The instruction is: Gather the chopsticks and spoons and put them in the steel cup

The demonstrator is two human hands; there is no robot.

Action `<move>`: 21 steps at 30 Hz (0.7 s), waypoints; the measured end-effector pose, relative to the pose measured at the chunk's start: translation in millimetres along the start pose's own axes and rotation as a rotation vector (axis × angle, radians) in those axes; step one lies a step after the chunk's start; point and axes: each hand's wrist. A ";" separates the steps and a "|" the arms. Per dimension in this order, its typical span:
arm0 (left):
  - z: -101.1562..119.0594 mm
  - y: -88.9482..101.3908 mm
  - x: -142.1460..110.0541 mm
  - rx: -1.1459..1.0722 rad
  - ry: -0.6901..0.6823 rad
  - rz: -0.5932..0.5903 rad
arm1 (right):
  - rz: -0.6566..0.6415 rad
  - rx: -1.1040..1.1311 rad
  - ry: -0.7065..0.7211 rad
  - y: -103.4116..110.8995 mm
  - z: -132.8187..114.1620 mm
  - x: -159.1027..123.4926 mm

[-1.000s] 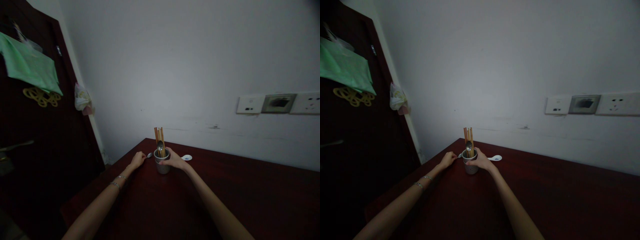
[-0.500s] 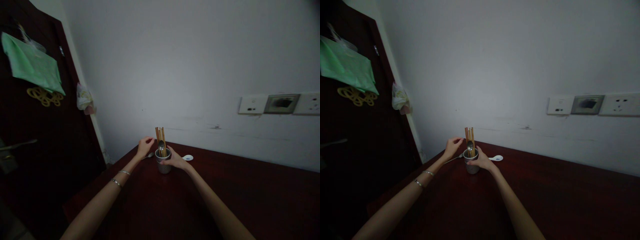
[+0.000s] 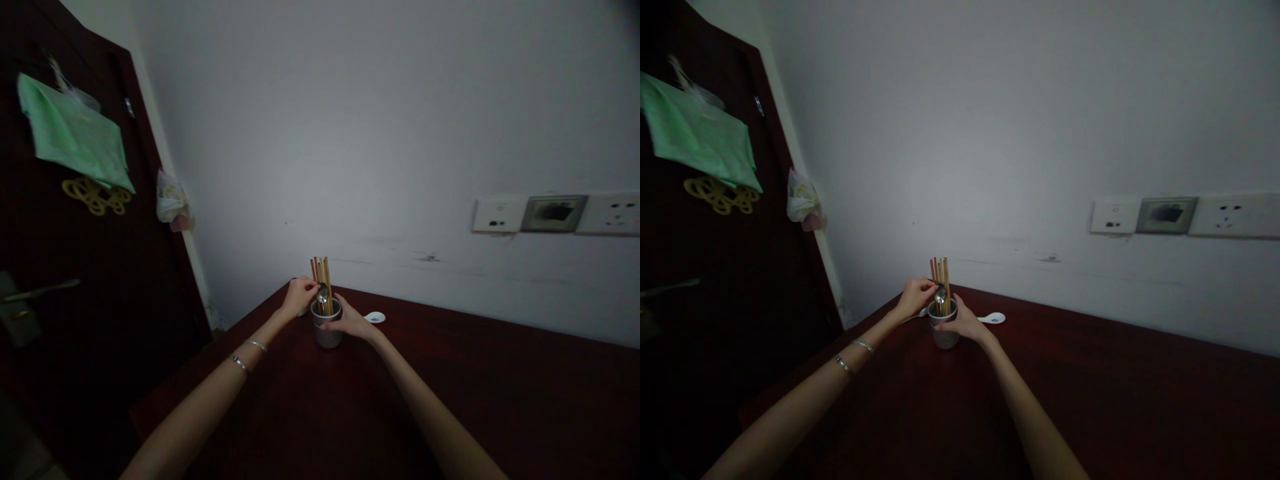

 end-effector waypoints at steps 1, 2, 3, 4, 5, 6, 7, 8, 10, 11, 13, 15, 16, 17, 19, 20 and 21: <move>1.5 0.6 0.9 -0.021 0.025 0.004 | -0.001 0.001 0.003 -0.1 0.1 0.1; 3.5 1.8 1.9 -0.042 0.048 0.014 | -0.004 0.003 0.008 -0.1 0.7 0.3; 6.1 3.8 3.1 -0.062 0.065 0.029 | -0.006 0.004 0.012 0.0 1.5 0.6; 9.4 6.7 4.3 -0.079 0.073 0.051 | -0.006 0.005 0.014 0.2 2.6 0.9; 13.1 10.6 5.7 -0.093 0.073 0.079 | -0.004 0.003 0.011 0.6 3.8 1.1; 17.3 15.3 7.2 -0.105 0.067 0.110 | 0.001 -0.001 0.004 1.1 5.1 1.3; 21.7 20.9 8.8 -0.118 0.056 0.145 | 0.006 -0.008 -0.006 1.9 6.3 1.5; 26.1 27.2 10.4 -0.130 0.042 0.182 | 0.009 -0.016 -0.017 2.7 7.5 1.6; 34.4 41.4 13.3 -0.162 0.013 0.253 | 0.007 -0.032 -0.038 4.4 9.6 1.6; 37.9 49.1 14.3 -0.183 0.005 0.281 | 0.001 -0.040 -0.049 5.2 10.5 1.6; 42.8 64.9 15.0 -0.227 0.016 0.315 | -0.004 -0.062 -0.066 6.4 11.8 1.3; 44.2 80.5 13.0 -0.263 0.055 0.321 | -0.004 -0.086 -0.080 6.7 12.5 0.9; 43.2 87.6 10.8 -0.274 0.082 0.322 | -0.006 -0.096 -0.084 6.7 12.4 0.6; 41.1 93.8 7.5 -0.278 0.113 0.321 | -0.008 -0.103 -0.086 6.5 12.1 0.3; 33.4 101.6 -2.4 -0.274 0.191 0.300 | -0.016 -0.106 -0.081 6.1 10.7 -0.4; 27.9 102.5 -9.3 -0.272 0.240 0.268 | -0.020 -0.105 -0.073 5.9 9.8 -0.7; 21.6 101.3 -17.5 -0.270 0.295 0.219 | -0.023 -0.103 -0.062 5.7 9.0 -1.1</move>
Point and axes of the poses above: each hand's wrist, its own x-axis towards the middle knuckle, its own y-axis out of the back of the hand, z = x × y, and after that the axes turned 5 degrees about y, right-handed
